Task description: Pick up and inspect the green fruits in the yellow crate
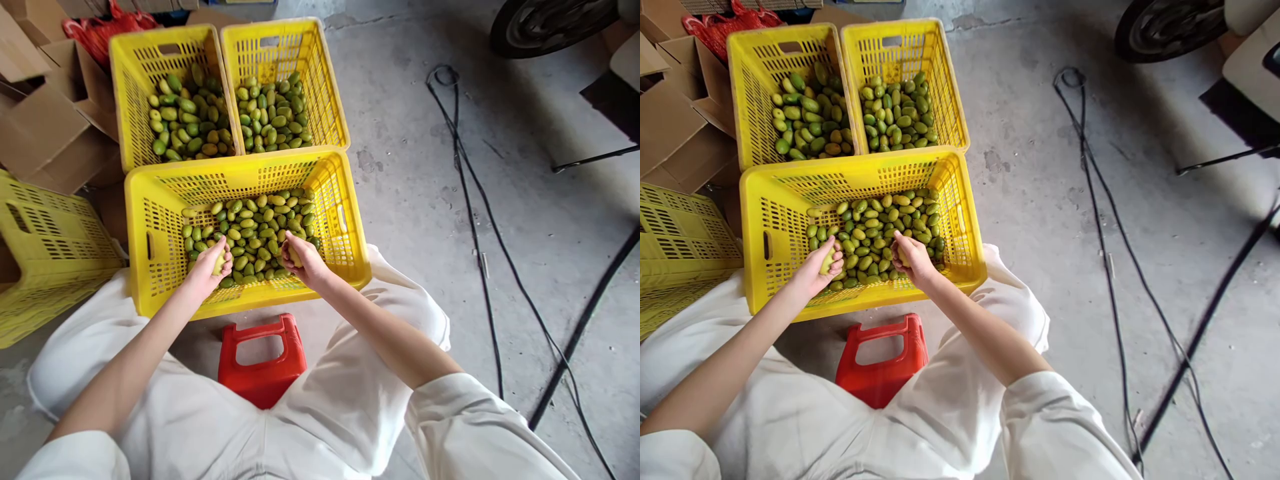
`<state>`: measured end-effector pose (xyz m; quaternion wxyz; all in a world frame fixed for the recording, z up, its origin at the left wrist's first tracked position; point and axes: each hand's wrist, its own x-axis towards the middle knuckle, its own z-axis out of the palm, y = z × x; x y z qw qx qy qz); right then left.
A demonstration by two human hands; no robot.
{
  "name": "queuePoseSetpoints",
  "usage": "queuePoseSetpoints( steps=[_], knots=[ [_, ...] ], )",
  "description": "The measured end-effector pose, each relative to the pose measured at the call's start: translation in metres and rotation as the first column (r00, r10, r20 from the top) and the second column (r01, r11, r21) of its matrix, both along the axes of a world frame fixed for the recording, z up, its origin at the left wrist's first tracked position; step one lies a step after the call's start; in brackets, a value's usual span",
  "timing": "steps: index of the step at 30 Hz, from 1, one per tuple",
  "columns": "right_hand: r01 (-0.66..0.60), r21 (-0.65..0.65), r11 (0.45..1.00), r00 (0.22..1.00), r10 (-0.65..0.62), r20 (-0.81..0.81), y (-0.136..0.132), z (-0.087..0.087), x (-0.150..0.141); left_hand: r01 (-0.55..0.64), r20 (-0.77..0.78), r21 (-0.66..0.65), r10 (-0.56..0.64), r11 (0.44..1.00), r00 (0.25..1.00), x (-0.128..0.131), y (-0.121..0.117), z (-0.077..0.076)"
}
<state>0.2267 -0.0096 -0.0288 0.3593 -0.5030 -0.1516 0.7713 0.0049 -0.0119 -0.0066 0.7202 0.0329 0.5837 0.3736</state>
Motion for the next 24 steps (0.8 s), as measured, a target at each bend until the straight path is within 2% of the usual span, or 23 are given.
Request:
queuePoseSetpoints(
  steps=[4,10,17,20,24],
  knots=[
    [0.081,-0.024,0.996,0.994,-0.082,-0.074,0.004,-0.006,0.004,0.018,0.006,-0.016,-0.018,1.000,1.000,-0.001,0.002,0.003],
    [0.181,-0.108,0.978,0.962,-0.198,-0.188,0.009,-0.008,0.004,-0.068,0.012,-0.002,0.068,0.998,0.998,0.000,0.005,0.003],
    [0.102,-0.036,0.994,0.979,-0.107,-0.171,0.004,0.000,-0.003,0.120,-0.039,0.144,-0.115,0.982,0.993,-0.006,-0.002,-0.011],
    [0.069,-0.013,0.998,0.983,-0.070,-0.169,0.003,0.003,-0.002,0.153,-0.031,0.168,-0.150,0.974,0.988,-0.008,-0.004,-0.014],
    [0.074,0.021,0.997,0.985,-0.070,-0.157,0.005,0.005,-0.001,0.173,0.000,0.151,-0.175,0.973,0.985,-0.006,-0.006,-0.011]
  ],
)
